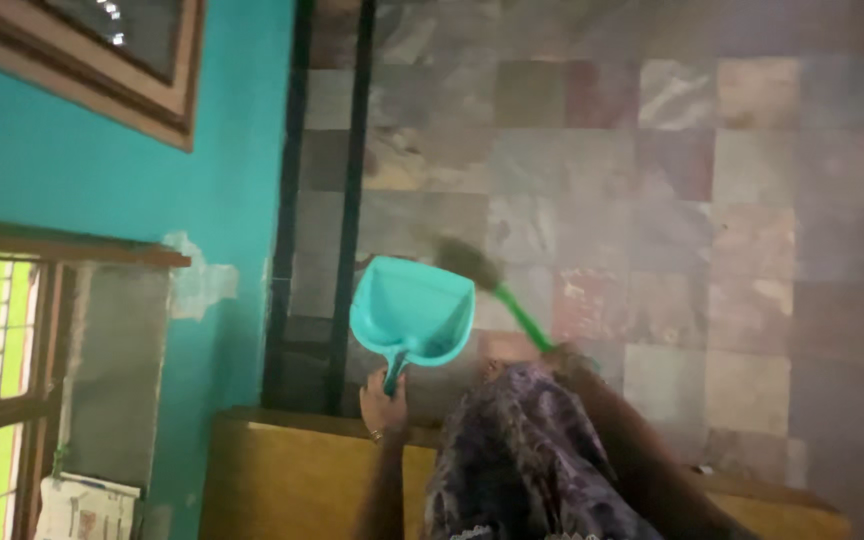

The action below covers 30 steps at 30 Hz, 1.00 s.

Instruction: The person sweeps debris from a tiled floor into a dustpan using a broom, moving through several connected rooms and around furniture like a cabinet and an air cooler.

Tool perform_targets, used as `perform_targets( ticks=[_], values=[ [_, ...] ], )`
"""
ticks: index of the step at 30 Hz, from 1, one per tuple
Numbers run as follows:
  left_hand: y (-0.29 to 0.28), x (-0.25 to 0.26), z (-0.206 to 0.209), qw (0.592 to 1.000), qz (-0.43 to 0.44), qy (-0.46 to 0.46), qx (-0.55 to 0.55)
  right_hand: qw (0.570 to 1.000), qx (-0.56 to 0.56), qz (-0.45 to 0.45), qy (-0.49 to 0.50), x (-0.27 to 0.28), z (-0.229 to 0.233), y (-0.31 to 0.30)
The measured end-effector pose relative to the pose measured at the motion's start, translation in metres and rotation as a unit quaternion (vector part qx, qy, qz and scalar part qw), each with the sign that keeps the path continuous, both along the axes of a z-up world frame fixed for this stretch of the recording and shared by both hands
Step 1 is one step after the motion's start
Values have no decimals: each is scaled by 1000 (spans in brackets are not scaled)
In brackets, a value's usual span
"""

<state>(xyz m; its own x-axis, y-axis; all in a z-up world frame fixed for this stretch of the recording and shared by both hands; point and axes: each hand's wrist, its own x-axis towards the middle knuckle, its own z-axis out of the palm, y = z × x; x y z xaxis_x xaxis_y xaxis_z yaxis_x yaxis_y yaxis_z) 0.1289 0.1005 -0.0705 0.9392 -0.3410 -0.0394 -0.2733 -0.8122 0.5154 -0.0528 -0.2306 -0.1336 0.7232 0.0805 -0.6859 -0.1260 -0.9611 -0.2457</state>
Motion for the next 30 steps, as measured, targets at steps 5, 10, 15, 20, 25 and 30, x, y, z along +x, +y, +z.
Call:
perform_targets(
  ticks=[5,10,15,20,25,30],
  values=[
    [19,10,3,997,9,-41,-71,785,85,-607,92,25,2,-31],
    [16,19,26,991,94,74,-63,860,73,-501,-63,65,-11,1],
    [7,29,25,990,92,25,-102,933,112,-341,-19,131,-18,50],
    [9,41,13,981,159,94,-56,944,112,-309,28,173,-22,38],
    [10,72,10,977,187,101,-11,870,96,-475,88,178,-29,-13],
    [-1,101,18,962,248,113,10,805,118,-582,16,207,-16,-17]
  ],
)
